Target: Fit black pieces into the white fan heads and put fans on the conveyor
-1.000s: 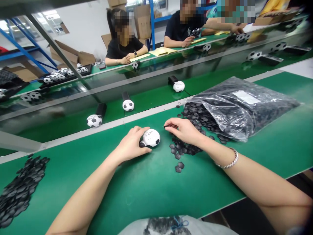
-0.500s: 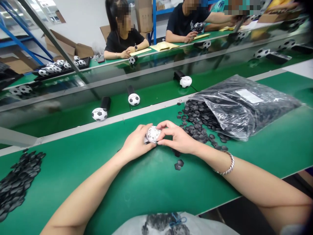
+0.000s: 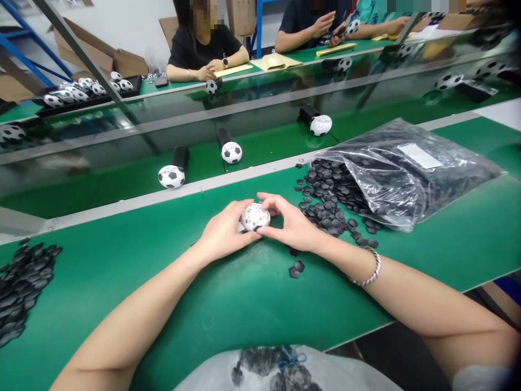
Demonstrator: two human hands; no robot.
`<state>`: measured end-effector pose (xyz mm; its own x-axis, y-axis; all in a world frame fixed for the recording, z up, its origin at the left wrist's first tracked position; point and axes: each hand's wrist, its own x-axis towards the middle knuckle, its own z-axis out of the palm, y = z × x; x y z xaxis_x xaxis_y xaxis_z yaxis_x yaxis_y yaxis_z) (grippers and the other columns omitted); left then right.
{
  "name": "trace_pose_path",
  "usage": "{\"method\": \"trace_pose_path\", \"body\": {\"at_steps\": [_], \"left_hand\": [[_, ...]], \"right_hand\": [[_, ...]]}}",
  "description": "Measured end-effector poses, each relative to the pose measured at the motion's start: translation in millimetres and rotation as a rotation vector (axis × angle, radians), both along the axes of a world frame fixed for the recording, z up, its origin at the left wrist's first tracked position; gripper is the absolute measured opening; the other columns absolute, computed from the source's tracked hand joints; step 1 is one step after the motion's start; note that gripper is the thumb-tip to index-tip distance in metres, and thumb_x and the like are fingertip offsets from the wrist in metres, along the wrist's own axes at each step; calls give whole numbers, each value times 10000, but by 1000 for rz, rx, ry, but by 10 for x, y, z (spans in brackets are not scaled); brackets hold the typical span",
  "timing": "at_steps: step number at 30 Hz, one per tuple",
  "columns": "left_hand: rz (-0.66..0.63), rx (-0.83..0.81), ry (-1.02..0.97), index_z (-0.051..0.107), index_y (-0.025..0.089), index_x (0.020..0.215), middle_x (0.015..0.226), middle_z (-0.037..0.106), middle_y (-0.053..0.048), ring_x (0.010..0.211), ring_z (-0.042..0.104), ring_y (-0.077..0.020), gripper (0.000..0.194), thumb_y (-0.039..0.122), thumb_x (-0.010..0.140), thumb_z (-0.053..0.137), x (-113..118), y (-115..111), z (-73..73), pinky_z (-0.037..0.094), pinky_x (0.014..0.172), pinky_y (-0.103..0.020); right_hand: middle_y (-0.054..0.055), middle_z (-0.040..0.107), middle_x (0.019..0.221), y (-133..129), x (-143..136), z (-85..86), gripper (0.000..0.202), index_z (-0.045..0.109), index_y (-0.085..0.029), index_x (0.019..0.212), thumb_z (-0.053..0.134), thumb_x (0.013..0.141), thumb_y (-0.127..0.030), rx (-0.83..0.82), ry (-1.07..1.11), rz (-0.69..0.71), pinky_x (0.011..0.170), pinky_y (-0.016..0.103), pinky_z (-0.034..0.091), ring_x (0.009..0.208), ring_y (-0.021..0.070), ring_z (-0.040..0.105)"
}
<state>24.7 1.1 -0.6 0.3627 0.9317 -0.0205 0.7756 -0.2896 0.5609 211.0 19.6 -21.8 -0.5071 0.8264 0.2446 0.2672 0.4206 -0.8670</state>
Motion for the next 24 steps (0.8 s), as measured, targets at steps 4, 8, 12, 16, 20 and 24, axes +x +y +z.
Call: {"method": "trace_pose_path", "body": {"at_steps": [4,8,12,16,20,24], "left_hand": [[12,5,-21,441,248,1226,1162,544,-46,1010,547,-246,569,396,705,616,16,6,24,469,817,-360],[9,2,-12,458,266,1200,1127,561,-30,977,560,-238,544,420,704,621,23,1,38,475,787,-351],[10,3,60,426,269,1233,1208,532,-30,1013,553,-248,591,377,687,623,13,-9,32,473,795,-350],[-81,85,184,379,275,1296,1285,505,-21,1081,523,-257,602,197,715,515,-7,-9,41,432,846,-375],[-171,134,247,367,317,1314,1274,523,1,1097,493,-248,653,79,708,419,-16,5,66,382,862,-404],[-173,127,258,365,318,1326,1197,570,-14,1040,505,-239,678,60,701,398,-11,12,70,361,866,-405]], "right_hand": [[85,530,1158,-5,-28,-8,506,443,-197,1129,664,675,-184,-15,-16,6,861,362,470,1036,203,538],[67,565,1109,44,-2,36,466,475,-193,1105,669,681,-211,4,-83,11,793,331,479,981,198,554],[56,592,1000,242,222,120,299,571,-188,965,682,707,-291,52,-198,-63,740,307,474,896,188,573],[40,598,824,409,483,189,64,638,-182,770,641,754,-244,190,-509,-264,703,299,446,738,162,564],[46,622,847,407,489,182,94,675,-201,824,652,756,-261,137,-728,-208,636,280,432,724,172,580],[56,633,874,348,377,137,73,666,-201,823,631,771,-238,155,-802,-193,603,278,420,773,200,587]]}}
